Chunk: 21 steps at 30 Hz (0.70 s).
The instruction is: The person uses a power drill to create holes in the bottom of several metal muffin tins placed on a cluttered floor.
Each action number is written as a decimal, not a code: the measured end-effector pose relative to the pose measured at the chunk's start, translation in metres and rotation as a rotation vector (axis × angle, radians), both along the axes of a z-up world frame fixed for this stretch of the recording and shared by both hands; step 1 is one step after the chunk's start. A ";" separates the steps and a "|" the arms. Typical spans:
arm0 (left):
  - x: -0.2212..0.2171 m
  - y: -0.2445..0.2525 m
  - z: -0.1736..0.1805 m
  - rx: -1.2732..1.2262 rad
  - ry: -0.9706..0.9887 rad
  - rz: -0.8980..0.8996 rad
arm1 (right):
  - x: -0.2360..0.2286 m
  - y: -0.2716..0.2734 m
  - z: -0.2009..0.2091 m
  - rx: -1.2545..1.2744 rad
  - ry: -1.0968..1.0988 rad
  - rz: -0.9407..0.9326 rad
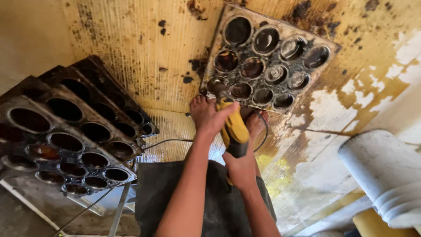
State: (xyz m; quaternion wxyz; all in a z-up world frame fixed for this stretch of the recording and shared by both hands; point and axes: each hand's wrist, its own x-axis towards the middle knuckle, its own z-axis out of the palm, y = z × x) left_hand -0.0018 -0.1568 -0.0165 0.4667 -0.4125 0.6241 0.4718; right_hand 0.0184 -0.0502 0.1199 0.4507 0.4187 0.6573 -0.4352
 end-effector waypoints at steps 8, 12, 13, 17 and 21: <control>0.014 -0.001 0.002 0.226 -0.086 0.403 | -0.001 -0.016 0.011 -0.041 -0.014 -0.098; 0.014 0.004 -0.002 0.006 0.134 -0.018 | -0.002 -0.019 0.016 0.038 0.159 -0.092; 0.017 0.005 -0.001 0.179 0.060 0.217 | 0.003 -0.024 0.021 0.030 0.290 -0.054; 0.022 0.000 0.001 0.288 -0.163 0.509 | 0.001 -0.025 0.018 0.030 -0.092 -0.099; 0.022 0.005 -0.009 0.258 -0.092 0.281 | 0.006 -0.023 0.020 -0.003 0.255 -0.110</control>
